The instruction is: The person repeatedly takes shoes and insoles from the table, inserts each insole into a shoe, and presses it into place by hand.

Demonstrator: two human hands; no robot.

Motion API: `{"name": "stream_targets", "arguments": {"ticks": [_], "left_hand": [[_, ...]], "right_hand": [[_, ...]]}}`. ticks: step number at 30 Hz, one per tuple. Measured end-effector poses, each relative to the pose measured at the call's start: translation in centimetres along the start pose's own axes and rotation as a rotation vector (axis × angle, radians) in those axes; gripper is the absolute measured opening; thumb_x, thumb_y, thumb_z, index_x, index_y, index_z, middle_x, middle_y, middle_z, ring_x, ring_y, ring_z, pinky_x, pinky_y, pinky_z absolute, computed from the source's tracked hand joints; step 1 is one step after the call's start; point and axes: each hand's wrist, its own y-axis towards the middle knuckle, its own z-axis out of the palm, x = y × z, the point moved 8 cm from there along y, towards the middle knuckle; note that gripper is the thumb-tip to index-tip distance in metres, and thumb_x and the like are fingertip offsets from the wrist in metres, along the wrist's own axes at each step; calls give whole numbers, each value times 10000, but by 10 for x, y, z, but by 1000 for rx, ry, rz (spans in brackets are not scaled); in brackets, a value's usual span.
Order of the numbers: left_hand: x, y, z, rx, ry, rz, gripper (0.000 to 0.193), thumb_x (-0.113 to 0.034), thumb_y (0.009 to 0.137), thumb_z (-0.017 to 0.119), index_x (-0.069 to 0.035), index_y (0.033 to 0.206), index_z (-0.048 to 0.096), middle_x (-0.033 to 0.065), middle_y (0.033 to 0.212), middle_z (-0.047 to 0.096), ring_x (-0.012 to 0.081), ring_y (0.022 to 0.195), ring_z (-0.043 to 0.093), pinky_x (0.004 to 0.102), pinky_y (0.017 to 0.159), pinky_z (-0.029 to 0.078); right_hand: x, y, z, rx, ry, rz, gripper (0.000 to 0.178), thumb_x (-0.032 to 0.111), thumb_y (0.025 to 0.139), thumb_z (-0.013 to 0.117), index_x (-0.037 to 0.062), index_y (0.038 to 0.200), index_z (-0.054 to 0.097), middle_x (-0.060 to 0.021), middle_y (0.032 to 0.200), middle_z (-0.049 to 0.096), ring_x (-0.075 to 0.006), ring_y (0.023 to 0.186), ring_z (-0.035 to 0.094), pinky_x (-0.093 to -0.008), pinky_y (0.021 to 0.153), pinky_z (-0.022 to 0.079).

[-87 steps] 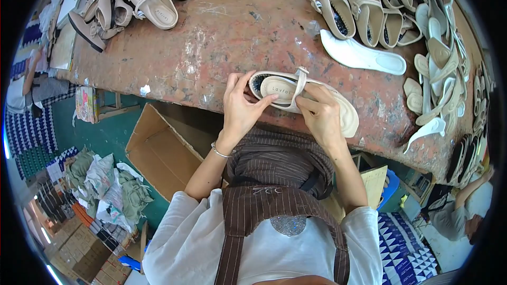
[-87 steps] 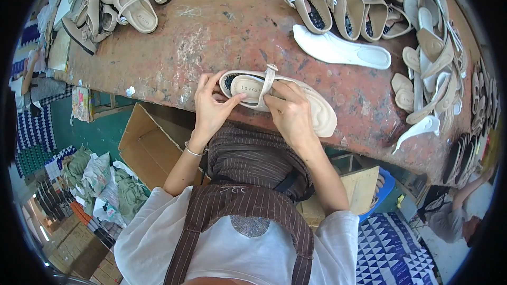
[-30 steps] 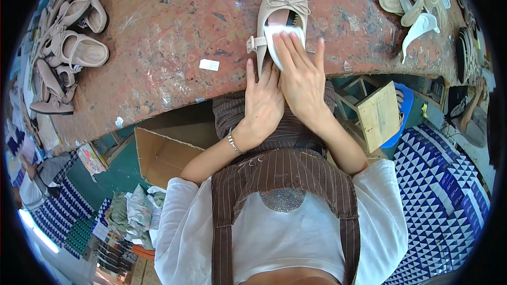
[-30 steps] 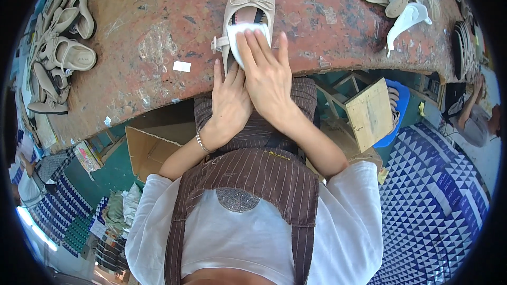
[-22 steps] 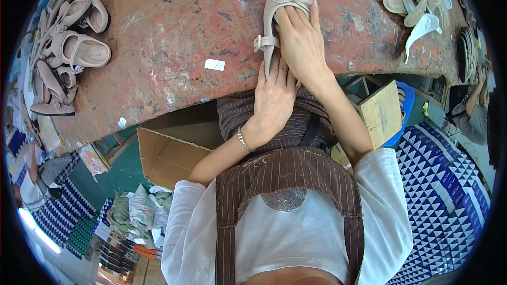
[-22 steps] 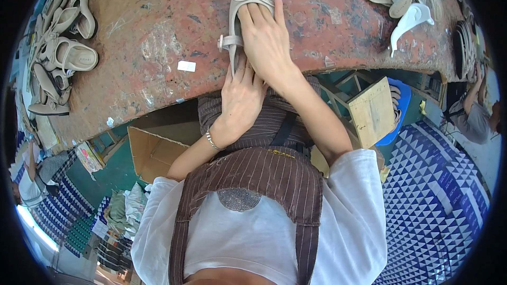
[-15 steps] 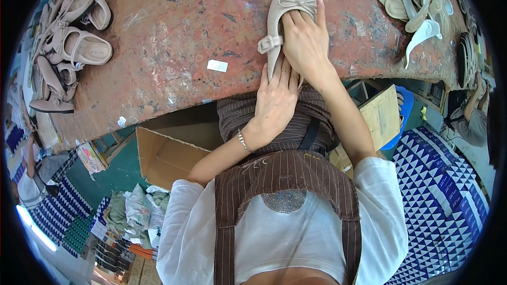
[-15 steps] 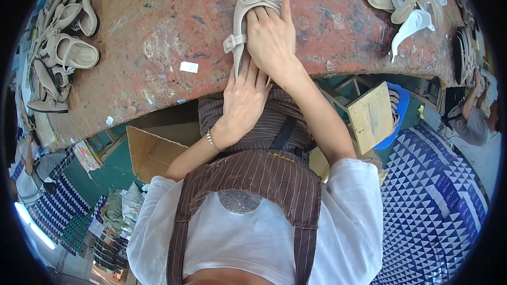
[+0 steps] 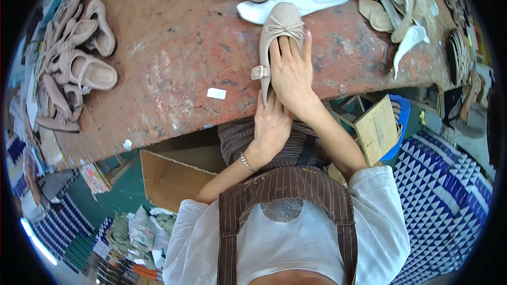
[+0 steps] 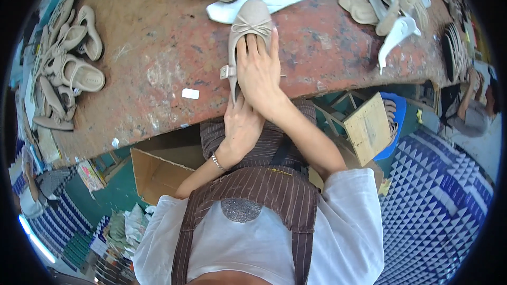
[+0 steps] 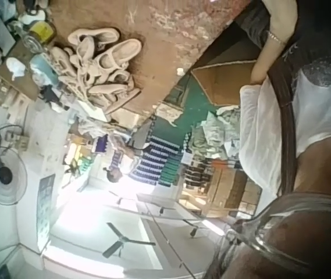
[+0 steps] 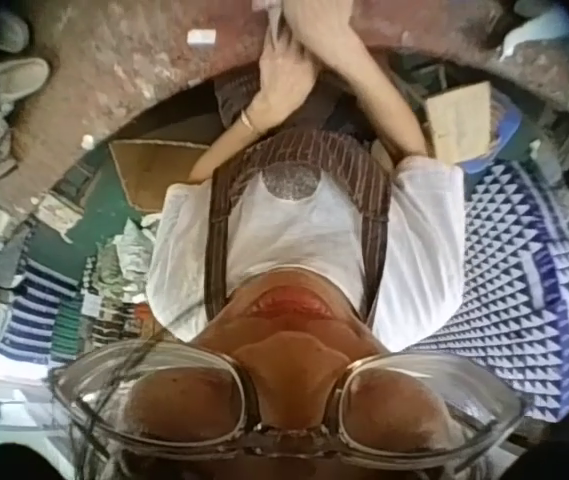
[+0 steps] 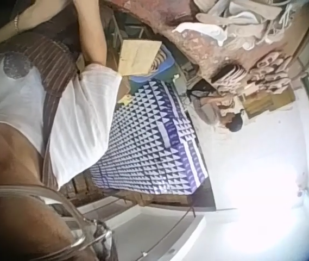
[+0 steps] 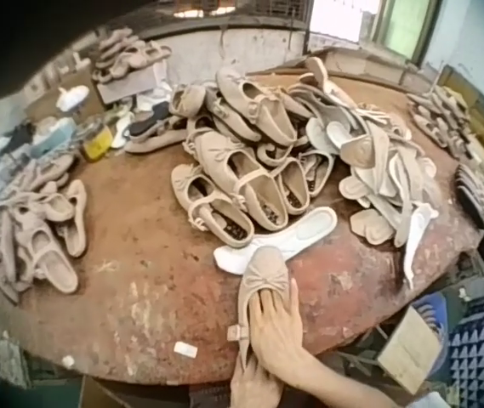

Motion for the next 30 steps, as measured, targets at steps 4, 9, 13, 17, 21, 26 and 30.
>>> {"name": "stream_targets", "arguments": {"ticks": [4, 9, 13, 17, 21, 26, 30], "left_hand": [[3, 10, -9, -133, -20, -57, 411, -160, 835, 670, 47, 1183, 604, 230, 1204, 595, 398, 1167, 556, 482, 958, 469], [28, -20, -28, -189, -229, -25, 316, -135, 891, 641, 95, 1108, 646, 273, 1166, 644, 420, 1109, 614, 499, 942, 483], [100, -95, -127, -566, -16, 33, 320, -187, 938, 537, 13, 699, 606, 167, 624, 578, 345, 531, 552, 450, 518, 425], [224, -95, -254, -702, 484, -395, 313, -187, 1023, 538, 98, 1118, 628, 276, 991, 662, 378, 883, 646, 470, 787, 494], [235, -25, -308, -989, 500, -466, 491, -206, 933, 651, 99, 1296, 526, 285, 1307, 569, 393, 1125, 601, 450, 962, 482], [222, 145, -143, -458, -329, -463, 845, -458, 799, 783, 58, 1382, 456, 244, 1231, 604, 306, 1099, 610, 406, 926, 489], [235, 206, -92, -455, -223, -470, 716, -367, 762, 761, 9, 1330, 539, 273, 1142, 661, 382, 1070, 647, 420, 923, 502]], "right_hand": [[5, 21, 10, 171, -54, -85, 198, 134, 819, 547, 10, 856, 698, -134, 810, 711, -248, 815, 706, -657, 1155, 87], [-21, -4, -50, 139, 784, -334, 281, 26, 795, 574, 11, 1037, 716, -123, 944, 733, -285, 1066, 678, -592, 1193, 156], [-201, -52, -107, -526, 708, 416, 285, 2, 834, 574, 79, 1042, 753, -123, 1006, 739, -178, 854, 697, -330, 774, 543], [-333, -85, -95, -312, -121, 957, 556, 421, 869, 669, 28, 1259, 610, -221, 1175, 628, -391, 1086, 617, -472, 886, 495], [-365, -90, -62, -147, 6, 942, 704, 410, 823, 700, -31, 1342, 521, -246, 1144, 656, -418, 1059, 632, -482, 890, 496], [-331, -106, -129, -655, 869, 761, 629, -12, 893, 506, 23, 1502, 352, -135, 1390, 521, -155, 1095, 571, -272, 926, 456], [-283, -109, -167, -580, 1708, 424, 617, 62, 918, 480, -67, 1497, 309, -181, 1534, 377, -273, 1397, 406, -363, 1109, 394]]}}
